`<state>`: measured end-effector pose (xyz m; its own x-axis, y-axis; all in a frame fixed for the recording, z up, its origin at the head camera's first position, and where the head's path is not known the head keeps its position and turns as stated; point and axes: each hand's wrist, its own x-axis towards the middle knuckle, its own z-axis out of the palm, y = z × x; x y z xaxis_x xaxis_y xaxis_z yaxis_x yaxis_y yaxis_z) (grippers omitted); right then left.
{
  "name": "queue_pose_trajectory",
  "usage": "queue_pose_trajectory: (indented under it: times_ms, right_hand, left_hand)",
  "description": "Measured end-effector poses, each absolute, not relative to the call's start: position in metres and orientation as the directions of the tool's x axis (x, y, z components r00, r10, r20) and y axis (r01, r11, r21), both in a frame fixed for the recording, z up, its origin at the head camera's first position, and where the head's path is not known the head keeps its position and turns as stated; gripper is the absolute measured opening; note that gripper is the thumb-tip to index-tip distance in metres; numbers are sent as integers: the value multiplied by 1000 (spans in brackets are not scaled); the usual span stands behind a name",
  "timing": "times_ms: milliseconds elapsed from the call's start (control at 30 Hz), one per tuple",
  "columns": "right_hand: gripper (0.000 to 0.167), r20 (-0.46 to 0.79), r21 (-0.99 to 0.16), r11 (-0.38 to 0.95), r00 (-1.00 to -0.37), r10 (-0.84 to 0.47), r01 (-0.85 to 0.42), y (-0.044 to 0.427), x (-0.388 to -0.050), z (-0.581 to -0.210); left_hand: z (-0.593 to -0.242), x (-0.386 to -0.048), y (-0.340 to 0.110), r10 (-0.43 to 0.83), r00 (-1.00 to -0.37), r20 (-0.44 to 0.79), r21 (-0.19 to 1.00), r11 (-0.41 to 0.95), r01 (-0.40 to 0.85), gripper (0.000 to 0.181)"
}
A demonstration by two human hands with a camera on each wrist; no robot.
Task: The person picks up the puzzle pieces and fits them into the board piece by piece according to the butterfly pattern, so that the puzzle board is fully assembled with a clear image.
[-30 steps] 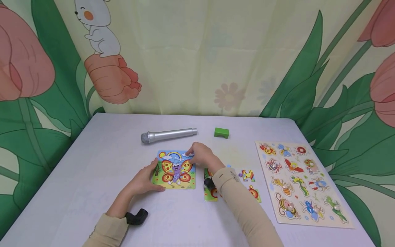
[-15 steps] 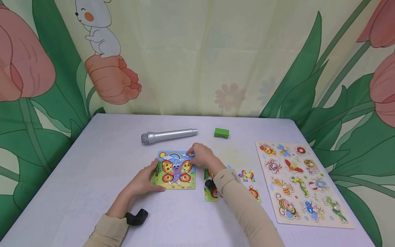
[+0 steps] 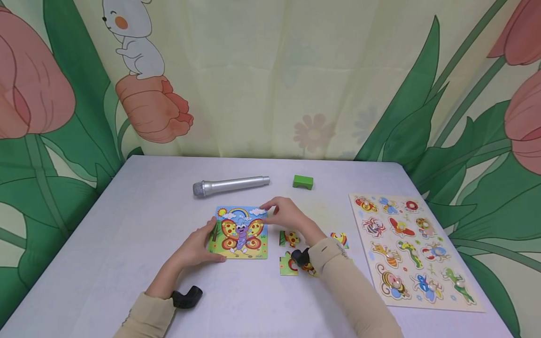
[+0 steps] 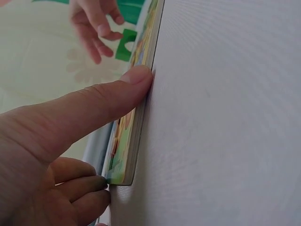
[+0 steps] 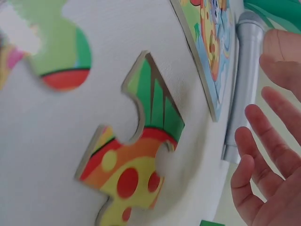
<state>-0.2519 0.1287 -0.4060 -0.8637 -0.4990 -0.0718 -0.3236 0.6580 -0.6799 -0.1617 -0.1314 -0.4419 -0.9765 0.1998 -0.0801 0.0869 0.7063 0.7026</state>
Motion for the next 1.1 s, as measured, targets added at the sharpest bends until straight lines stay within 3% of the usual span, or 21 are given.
queue_pose_trajectory:
  times_ms: [467,700,1100]
  right_hand:
    - [41,-42,-685,632,-846,-532,-363,166,-226,-400]
    - [42,-83,-689,656,-865,-495,-309,179,-212,-405]
    - [43,-68,-615,717,-883,-465,-330,195,-201,-418]
  left_hand:
    - [-441,-160,-130,216,-975,-45,701,702,124,111]
    - [-443,-160,-130,216,-975,-52,700,704,118,111]
    - [-442,-160,-130,224,-973,-51,701,702,125,111]
